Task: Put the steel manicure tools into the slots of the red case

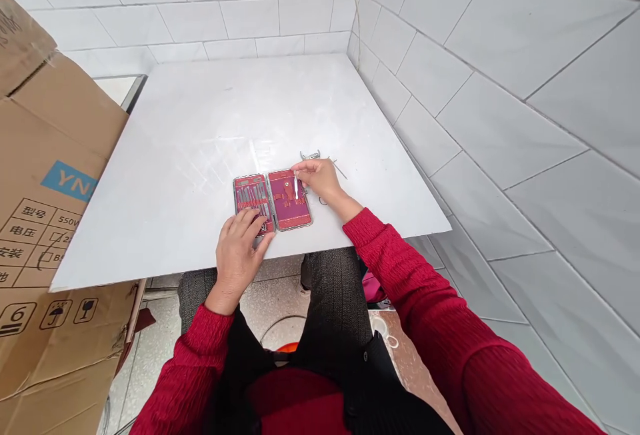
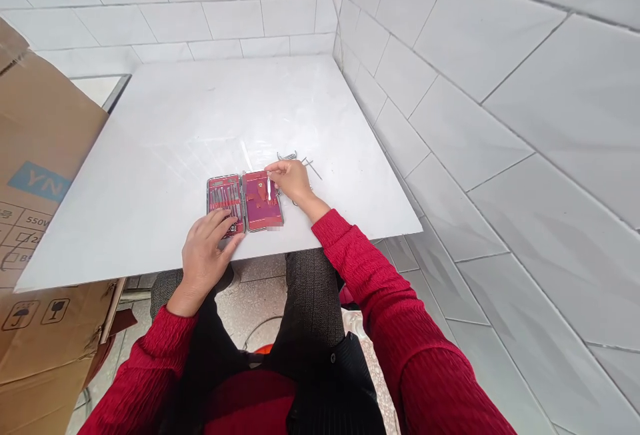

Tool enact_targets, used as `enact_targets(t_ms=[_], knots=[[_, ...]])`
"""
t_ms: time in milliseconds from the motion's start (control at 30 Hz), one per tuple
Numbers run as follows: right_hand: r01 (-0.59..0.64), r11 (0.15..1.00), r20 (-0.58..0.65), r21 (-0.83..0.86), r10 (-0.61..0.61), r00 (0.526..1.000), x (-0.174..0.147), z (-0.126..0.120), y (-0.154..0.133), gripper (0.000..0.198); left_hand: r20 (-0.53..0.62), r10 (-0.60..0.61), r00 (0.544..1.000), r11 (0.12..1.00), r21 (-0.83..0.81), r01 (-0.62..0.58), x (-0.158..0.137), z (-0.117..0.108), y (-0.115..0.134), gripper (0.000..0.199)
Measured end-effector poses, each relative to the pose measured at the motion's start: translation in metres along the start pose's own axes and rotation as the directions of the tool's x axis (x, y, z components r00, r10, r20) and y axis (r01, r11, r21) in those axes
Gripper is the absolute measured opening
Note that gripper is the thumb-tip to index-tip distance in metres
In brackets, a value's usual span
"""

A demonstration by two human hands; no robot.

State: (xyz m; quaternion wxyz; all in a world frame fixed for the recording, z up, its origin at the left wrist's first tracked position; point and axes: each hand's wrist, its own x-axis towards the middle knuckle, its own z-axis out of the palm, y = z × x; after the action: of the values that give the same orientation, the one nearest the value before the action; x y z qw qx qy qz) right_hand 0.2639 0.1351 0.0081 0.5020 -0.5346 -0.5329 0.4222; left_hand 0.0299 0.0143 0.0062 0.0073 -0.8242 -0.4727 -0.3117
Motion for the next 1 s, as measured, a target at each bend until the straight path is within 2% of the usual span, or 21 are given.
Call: enact_targets(t_ms=[267, 500, 767, 900, 1000], knots=[[-0.020, 1.000, -0.017, 0.002, 0.020, 1.000, -0.0005, -0.0007, -0.0041, 0.012, -0.017, 0.018, 1.000, 1.000, 0.000, -0.018, 0.0003, 0.0018, -0.0015, 0.030], [-0.057, 0.995, 0.015, -0.083, 0.058, 0.998, 0.0044, -0.0004, -0.0040, 0.014, -0.066, 0.025, 0.997, 0.999, -0.027, -0.027, 0.0014, 0.0088, -0.0070, 0.029], [-0.016, 0.983, 0.033, -0.182, 0.022, 0.999, 0.0000, 0.0020, -0.0048, 0.016, -0.074, 0.036, 0.997, 0.999, 0.003, -0.036, 0.0012, 0.0081, -0.0070, 0.030], [0.042, 0.969, 0.030, -0.245, -0.036, 0.999, -0.0021, 0.0048, -0.0030, 0.013, -0.048, 0.025, 0.999, 1.000, -0.007, -0.025, 0.0017, 0.0061, -0.0048, 0.030], [0.040, 0.976, 0.025, -0.212, -0.036, 0.999, -0.0043, 0.0063, -0.0012, 0.013, -0.010, 0.005, 1.000, 1.000, 0.004, -0.005, 0.0006, 0.0014, -0.0007, 0.030]])
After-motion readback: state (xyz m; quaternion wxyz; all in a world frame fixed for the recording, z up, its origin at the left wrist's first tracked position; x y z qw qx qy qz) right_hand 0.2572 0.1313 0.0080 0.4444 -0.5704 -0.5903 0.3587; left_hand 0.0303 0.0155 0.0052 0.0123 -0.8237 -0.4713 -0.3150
